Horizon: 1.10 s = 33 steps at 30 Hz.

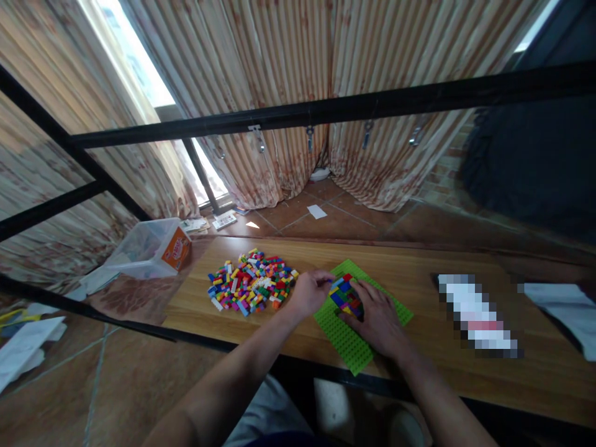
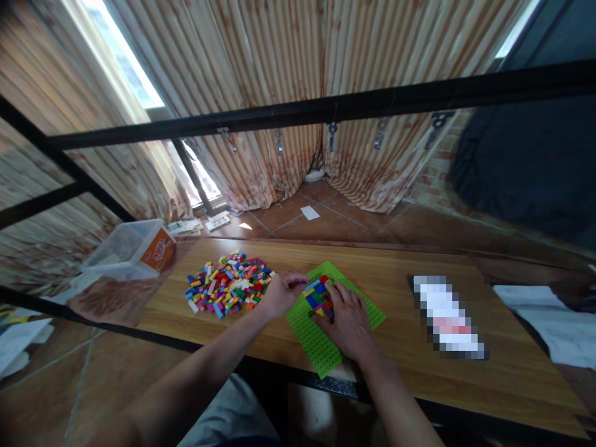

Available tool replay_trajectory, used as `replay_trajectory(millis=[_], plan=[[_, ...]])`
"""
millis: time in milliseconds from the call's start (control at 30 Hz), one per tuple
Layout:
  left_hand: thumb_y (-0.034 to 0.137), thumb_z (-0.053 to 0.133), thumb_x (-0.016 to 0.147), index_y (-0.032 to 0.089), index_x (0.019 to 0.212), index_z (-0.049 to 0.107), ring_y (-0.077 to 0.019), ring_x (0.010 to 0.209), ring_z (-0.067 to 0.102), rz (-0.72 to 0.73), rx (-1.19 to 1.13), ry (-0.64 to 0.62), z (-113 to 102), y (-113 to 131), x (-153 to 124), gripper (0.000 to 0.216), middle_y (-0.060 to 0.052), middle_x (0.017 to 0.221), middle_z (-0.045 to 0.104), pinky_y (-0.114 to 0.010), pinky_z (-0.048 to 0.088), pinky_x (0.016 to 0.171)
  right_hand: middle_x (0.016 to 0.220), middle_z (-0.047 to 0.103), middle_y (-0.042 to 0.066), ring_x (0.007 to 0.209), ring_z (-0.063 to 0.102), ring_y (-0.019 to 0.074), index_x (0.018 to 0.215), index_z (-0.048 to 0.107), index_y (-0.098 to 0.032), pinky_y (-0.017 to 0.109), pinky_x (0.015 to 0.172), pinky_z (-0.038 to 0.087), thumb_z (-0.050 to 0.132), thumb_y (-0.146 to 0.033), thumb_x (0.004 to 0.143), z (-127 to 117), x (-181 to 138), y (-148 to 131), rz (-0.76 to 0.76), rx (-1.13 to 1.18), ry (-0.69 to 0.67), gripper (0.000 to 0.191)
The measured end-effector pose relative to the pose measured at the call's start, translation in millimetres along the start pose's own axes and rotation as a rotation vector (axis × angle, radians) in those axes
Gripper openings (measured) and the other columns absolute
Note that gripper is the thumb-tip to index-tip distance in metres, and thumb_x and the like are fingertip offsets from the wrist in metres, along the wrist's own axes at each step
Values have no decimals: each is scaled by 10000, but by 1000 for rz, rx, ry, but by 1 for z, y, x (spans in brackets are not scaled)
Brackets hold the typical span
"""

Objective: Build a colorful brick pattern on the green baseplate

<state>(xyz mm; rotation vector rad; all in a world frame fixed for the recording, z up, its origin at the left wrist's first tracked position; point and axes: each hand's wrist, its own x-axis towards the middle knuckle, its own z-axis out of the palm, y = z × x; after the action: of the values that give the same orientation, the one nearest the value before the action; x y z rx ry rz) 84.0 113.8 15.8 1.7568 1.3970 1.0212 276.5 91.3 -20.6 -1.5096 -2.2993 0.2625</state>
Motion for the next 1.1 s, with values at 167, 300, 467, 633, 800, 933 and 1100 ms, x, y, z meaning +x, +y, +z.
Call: replay_trajectory(millis=[167,300,467,633,800,933,1100], plan=[[42,516,805,192,926,737,-139,826,682,8,164,-10,12,5,8,293,-5,892,754,-243,534,808,1418,476,145,1299,427,322,1420,397,-209,508,1048,327,551,-554,819,-3,0,-2,7,13,-4,709],[128,558,852,223,964,745,-164,866,687,7,254,13,17,8,10,238,-16,943,754,-286,523,858,1426,471,142,1282,446,327,1411,409,-208,508,1050,323,543,-570,820,-5,1,-4,22,6,-19,706],[129,643,814,253,928,756,-171,945,662,29,316,27,22,8,13,203,-7,985,745,-325,498,938,1436,457,154,1292,432,330,1419,401,-179,508,1057,311,529,-563,830,-5,2,-4,33,-6,-48,715],[129,640,822,256,940,761,-179,958,650,53,319,8,26,2,17,211,-22,980,742,-356,480,967,1435,455,154,1286,436,335,1412,413,-183,508,1053,313,533,-567,821,-4,2,-3,38,-16,-47,714],[134,606,843,269,948,760,-178,966,635,90,372,-32,26,-1,21,230,-11,976,742,-343,461,975,1426,465,154,1285,437,336,1407,419,-189,514,1050,317,534,-560,822,-4,2,-3,33,-10,-37,702],[128,561,860,272,954,756,-174,945,627,139,422,-69,24,-1,23,260,-10,972,734,-320,459,938,1425,464,150,1291,432,334,1407,421,-195,505,1048,318,551,-543,815,-4,2,-3,39,-9,-37,698],[150,499,888,254,974,737,-207,952,606,196,586,-142,17,8,24,274,-37,958,717,-350,437,908,1425,470,149,1286,436,333,1406,420,-196,506,1049,316,535,-567,823,-5,2,-3,33,-1,-39,701]])
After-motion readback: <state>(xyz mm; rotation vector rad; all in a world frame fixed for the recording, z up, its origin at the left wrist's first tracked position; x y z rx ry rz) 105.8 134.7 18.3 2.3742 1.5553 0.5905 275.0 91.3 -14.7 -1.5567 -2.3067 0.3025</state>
